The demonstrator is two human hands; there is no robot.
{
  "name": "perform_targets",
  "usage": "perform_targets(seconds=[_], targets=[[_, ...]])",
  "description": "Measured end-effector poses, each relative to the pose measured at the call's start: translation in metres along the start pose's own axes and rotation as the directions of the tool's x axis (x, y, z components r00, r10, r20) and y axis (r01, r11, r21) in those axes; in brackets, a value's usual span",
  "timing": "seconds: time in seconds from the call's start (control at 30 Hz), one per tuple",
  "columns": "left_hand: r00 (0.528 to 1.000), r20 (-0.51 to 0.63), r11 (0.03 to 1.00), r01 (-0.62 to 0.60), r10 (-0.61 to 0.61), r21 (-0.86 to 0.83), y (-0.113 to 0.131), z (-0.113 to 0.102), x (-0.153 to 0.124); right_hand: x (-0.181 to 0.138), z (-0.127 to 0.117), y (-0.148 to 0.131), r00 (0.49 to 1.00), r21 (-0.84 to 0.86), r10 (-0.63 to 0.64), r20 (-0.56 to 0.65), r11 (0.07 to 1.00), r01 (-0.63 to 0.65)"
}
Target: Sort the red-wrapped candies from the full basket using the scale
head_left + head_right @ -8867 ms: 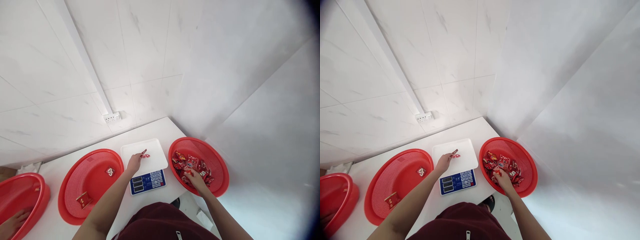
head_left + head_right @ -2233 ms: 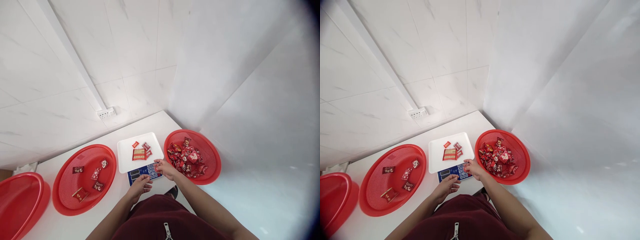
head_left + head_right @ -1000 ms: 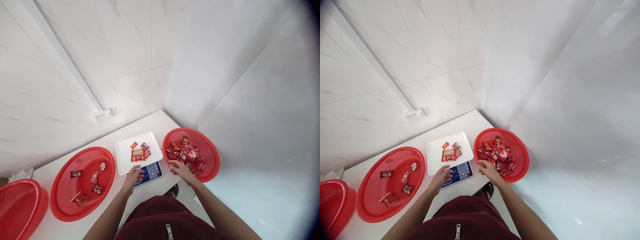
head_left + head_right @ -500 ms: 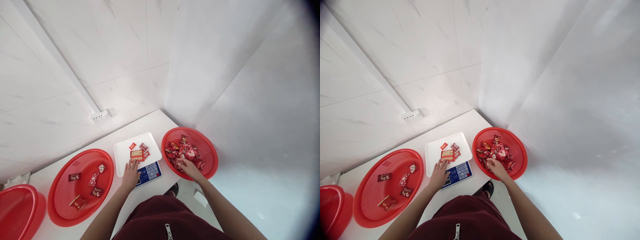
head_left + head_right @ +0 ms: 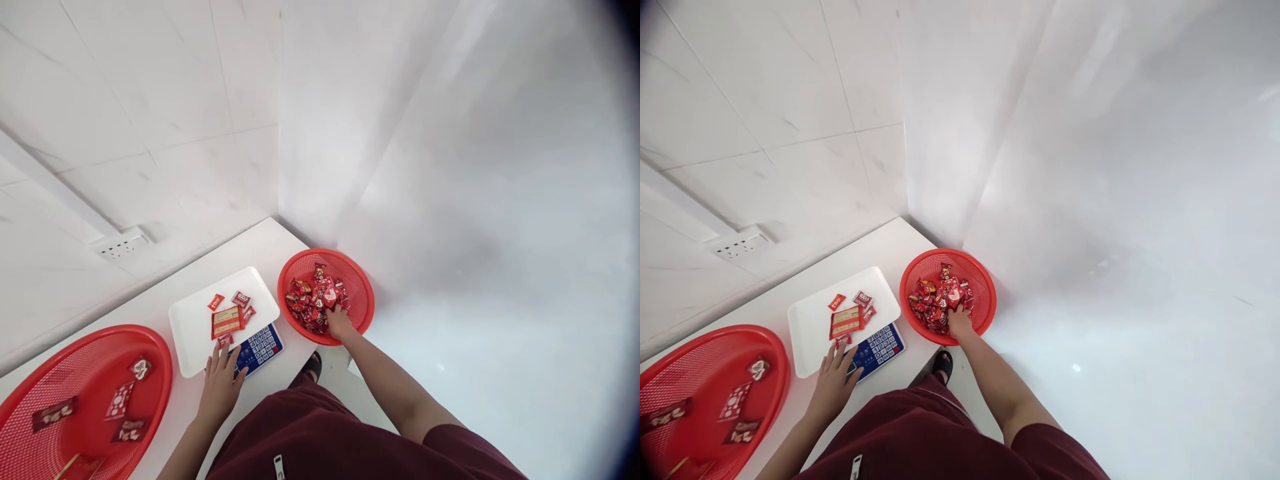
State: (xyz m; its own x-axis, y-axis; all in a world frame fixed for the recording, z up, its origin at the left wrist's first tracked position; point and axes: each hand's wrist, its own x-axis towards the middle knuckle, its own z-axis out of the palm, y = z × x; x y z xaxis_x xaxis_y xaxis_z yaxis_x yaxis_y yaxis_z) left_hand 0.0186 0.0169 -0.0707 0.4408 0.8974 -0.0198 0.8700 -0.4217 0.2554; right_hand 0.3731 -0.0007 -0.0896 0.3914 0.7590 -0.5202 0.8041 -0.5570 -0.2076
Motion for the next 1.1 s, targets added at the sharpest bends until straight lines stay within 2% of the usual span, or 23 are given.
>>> perform_targets(seconds=[0.1, 0.2, 0.27, 0.37, 0.43, 0.5, 0.57, 0.6, 0.67, 0.7, 0.77, 0.83, 0.87, 0.9, 0.97, 1.03, 1.1], targets=[[1.0, 0.006, 0.999, -0.015, 0.016, -0.037, 0.005, 0.001, 0.004, 0.003, -0.001, 0.0, 0.998, 0.245, 0.021, -0.056, 0.97, -0.007], [1.0, -0.01, 0.996, -0.023, 0.022, -0.083, 0.005, 0.003, 0.002, 0.006, -0.007, 0.006, 0.997, 0.51, 0.056, -0.052, 0.86, -0.021], [0.999, -0.029, 0.993, -0.025, 0.022, -0.119, 0.003, 0.004, -0.001, 0.006, -0.011, 0.01, 0.997, 0.682, 0.075, -0.033, 0.731, -0.033], [0.999, -0.045, 0.983, -0.025, 0.017, -0.181, 0.0, 0.005, -0.004, 0.004, -0.016, 0.013, 0.995, 0.877, 0.095, -0.022, 0.48, -0.027], [0.999, -0.04, 0.972, -0.011, 0.002, -0.233, 0.0, 0.004, -0.005, 0.0, -0.021, 0.011, 0.995, 0.946, 0.102, -0.019, 0.323, -0.015], [1.0, -0.004, 0.955, 0.016, -0.018, -0.297, 0.004, -0.001, -0.004, -0.005, -0.026, 0.005, 0.995, 0.978, 0.094, -0.013, 0.21, -0.007], [0.997, 0.07, 0.924, 0.058, -0.033, -0.379, 0.013, -0.01, -0.003, -0.015, -0.031, -0.006, 0.999, 0.995, 0.04, 0.021, 0.1, -0.025], [0.992, 0.12, 0.899, 0.08, -0.031, -0.431, 0.02, -0.016, -0.002, -0.023, -0.033, -0.014, 0.998, 0.998, -0.028, 0.056, 0.035, -0.055], [0.974, 0.227, 0.823, 0.128, 0.002, -0.553, 0.036, -0.029, -0.002, -0.041, -0.034, -0.034, 0.957, 0.982, -0.255, 0.14, -0.084, -0.166], [0.958, 0.283, 0.773, 0.154, 0.034, -0.615, 0.044, -0.036, -0.002, -0.052, -0.033, -0.045, 0.904, 0.97, -0.391, 0.171, -0.095, -0.224], [0.926, 0.365, 0.668, 0.21, 0.1, -0.714, 0.059, -0.046, -0.001, -0.074, -0.028, -0.068, 0.777, 0.958, -0.597, 0.201, -0.046, -0.283], [0.919, 0.377, 0.6, 0.238, 0.115, -0.764, 0.069, -0.052, 0.0, -0.095, -0.02, -0.088, 0.661, 0.954, -0.715, 0.229, 0.031, -0.298], [0.922, 0.376, 0.591, 0.253, 0.093, -0.766, 0.071, -0.054, -0.001, -0.103, -0.015, -0.096, 0.625, 0.958, -0.744, 0.238, 0.074, -0.276], [0.923, 0.38, 0.595, 0.272, 0.061, -0.756, 0.071, -0.055, -0.001, -0.11, -0.01, -0.104, 0.604, 0.962, -0.756, 0.253, 0.128, -0.242], [0.911, 0.412, 0.608, 0.314, 0.022, -0.729, 0.069, -0.057, -0.005, -0.12, 0.0, -0.113, 0.603, 0.954, -0.74, 0.298, 0.257, -0.156], [0.891, 0.448, 0.621, 0.312, 0.072, -0.719, 0.066, -0.06, -0.01, -0.124, 0.009, -0.118, 0.626, 0.921, -0.695, 0.355, 0.374, -0.108], [0.879, 0.457, 0.621, 0.284, 0.136, -0.731, 0.061, -0.063, -0.014, -0.124, 0.018, -0.12, 0.663, 0.903, -0.651, 0.371, 0.42, -0.093]])
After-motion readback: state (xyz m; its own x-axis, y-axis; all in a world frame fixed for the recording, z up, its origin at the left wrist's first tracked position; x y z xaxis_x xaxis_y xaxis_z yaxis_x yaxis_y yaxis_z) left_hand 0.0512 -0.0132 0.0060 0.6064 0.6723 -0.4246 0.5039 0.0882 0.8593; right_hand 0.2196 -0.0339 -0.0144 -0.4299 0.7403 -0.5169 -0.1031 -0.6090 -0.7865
